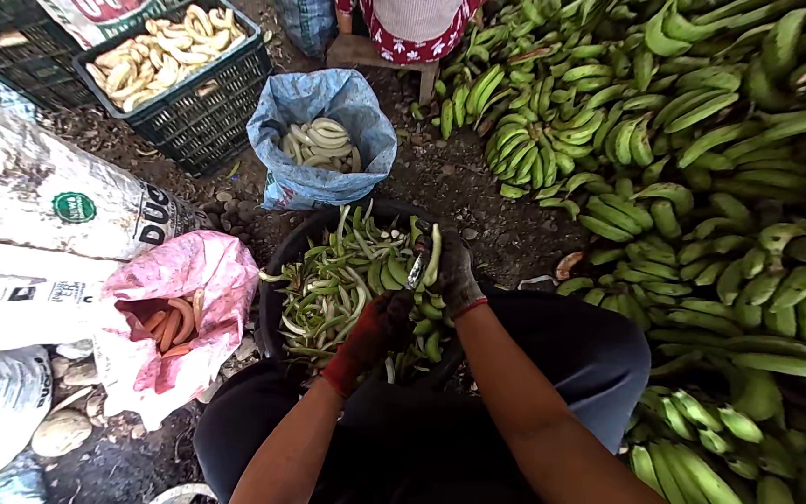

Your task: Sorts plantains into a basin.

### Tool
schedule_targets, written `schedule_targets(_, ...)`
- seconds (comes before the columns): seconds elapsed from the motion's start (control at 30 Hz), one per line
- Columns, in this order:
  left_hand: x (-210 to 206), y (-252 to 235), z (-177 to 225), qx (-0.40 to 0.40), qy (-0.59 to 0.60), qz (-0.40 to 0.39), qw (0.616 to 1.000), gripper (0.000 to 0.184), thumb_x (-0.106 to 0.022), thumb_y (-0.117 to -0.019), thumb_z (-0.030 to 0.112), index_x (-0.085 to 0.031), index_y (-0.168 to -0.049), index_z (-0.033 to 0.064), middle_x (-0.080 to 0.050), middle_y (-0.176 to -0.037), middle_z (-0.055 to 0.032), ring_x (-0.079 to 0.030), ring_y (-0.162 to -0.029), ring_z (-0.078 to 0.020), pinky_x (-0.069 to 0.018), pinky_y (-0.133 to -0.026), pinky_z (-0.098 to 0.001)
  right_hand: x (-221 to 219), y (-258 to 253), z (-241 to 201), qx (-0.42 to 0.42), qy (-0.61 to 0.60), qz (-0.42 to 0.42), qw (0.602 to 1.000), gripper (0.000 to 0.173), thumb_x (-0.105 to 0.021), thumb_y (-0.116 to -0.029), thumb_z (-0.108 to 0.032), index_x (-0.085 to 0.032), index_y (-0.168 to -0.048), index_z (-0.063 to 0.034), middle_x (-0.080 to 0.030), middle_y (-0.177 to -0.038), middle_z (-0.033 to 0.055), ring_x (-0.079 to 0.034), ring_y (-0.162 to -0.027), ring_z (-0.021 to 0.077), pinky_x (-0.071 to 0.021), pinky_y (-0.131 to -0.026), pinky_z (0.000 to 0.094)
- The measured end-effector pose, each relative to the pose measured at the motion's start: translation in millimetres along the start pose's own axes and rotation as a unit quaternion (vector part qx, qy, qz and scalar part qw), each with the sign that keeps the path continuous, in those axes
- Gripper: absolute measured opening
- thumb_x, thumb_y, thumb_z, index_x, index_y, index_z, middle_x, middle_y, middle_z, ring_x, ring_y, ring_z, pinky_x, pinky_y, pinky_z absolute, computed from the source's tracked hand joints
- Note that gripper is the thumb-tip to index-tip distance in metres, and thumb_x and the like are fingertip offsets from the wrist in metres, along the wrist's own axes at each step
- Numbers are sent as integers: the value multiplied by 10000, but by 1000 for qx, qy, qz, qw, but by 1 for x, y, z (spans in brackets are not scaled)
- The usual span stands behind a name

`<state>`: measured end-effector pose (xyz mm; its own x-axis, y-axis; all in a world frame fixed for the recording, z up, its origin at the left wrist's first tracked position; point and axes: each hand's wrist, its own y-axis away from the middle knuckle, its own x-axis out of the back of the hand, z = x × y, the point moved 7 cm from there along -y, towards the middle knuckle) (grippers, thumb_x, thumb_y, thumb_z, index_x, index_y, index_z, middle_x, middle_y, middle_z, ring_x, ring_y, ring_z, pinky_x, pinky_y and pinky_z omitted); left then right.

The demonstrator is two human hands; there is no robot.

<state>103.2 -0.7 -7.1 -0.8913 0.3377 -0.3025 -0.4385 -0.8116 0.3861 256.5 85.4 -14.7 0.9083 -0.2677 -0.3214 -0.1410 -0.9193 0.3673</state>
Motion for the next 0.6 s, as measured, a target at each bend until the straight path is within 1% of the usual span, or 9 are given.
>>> schedule_targets(0.07, -5, 1, -2, 12, -10, 8, 1000, 367, -452, -1084, 368, -603, -1205, 55, -646, -770, -45, -628, -590, -136, -553, -527, -278, 0, 0, -2, 5, 1, -10, 1000, 456, -307, -1071, -567, -598, -1130, -221, -571, -752, -63, -529, -585, 38, -484, -524, 222)
schedule_targets(0.1, -6, 1, -2, 13, -13, 9, 1000, 374, -450, -1087, 378, -603, -1199, 55, -647, -767, -46, -628, -585, -133, -553, -526, -276, 1, 0, -3, 5, -5, -8, 1000, 459, -315, -1066, -579, -600, -1096, -221, -565, -736, -58, -526, -572, 43, -482, -511, 225)
schedule_targets(0.17, -7, 0, -4, 13, -13, 10, 1000, 382, -450, -1088, 390, -604, -1195, 57, -636, -765, -42, -621, -591, -133, -550, -533, -275, 3, 0, -4, -1, -15, 4, 1000, 461, -318, -1067, -576, -598, -1061, -211, -576, -745, -48, -545, -590, 56, -494, -525, 239)
schedule_targets(0.27, -6, -2, -6, 8, -10, 9, 1000, 377, -455, -1085, 388, -606, -1193, 59, -633, -764, -41, -625, -598, -135, -555, -536, -281, 0, 1, -6, -3, -24, -2, 1000, 435, -299, -1083, -531, -585, -1064, -203, -577, -757, -50, -553, -604, 53, -503, -542, 234)
schedule_targets(0.33, -6, -2, -6, 8, -6, 11, 1000, 371, -453, -1086, 383, -600, -1196, 61, -626, -764, -43, -625, -597, -139, -559, -538, -282, 0, 1, -7, 6, -15, -5, 1000, 404, -329, -1082, -517, -588, -1062, -207, -571, -745, -54, -545, -597, 46, -498, -537, 229)
schedule_targets(0.43, -5, -4, -8, 25, -22, 26, 999, 360, -451, -1092, 370, -596, -1229, 70, -631, -781, -46, -627, -597, -143, -563, -537, -291, 0, 1, -7, 6, 6, 1, 1000, 415, -334, -1078, -537, -594, -1086, -214, -583, -772, -56, -555, -623, 53, -507, -559, 246)
schedule_targets(0.5, -4, -7, -12, 32, -42, 40, 998, 352, -451, -1093, 360, -592, -1247, 76, -639, -798, -47, -627, -598, -141, -562, -539, -293, -4, 0, -4, -4, -6, -10, 1000, 426, -313, -1077, -546, -586, -1088, -219, -569, -764, -60, -541, -606, 49, -497, -547, 236)
schedule_targets(0.53, -3, -9, -14, 33, -53, 46, 997, 347, -450, -1093, 352, -587, -1255, 78, -644, -814, -49, -631, -609, -140, -563, -547, -294, -7, -1, -2, -9, -16, -17, 1000, 435, -301, -1078, -551, -584, -1094, -221, -567, -759, -63, -543, -599, 47, -499, -540, 229)
schedule_targets(0.6, -1, -12, -16, 33, -87, 63, 994, 337, -445, -1091, 336, -583, -1279, 92, -657, -877, -42, -649, -681, -132, -571, -602, -301, -14, 2, 4, -19, -6, -12, 1000, 451, -304, -1070, -572, -592, -1103, -226, -582, -762, -63, -554, -601, 46, -504, -538, 231)
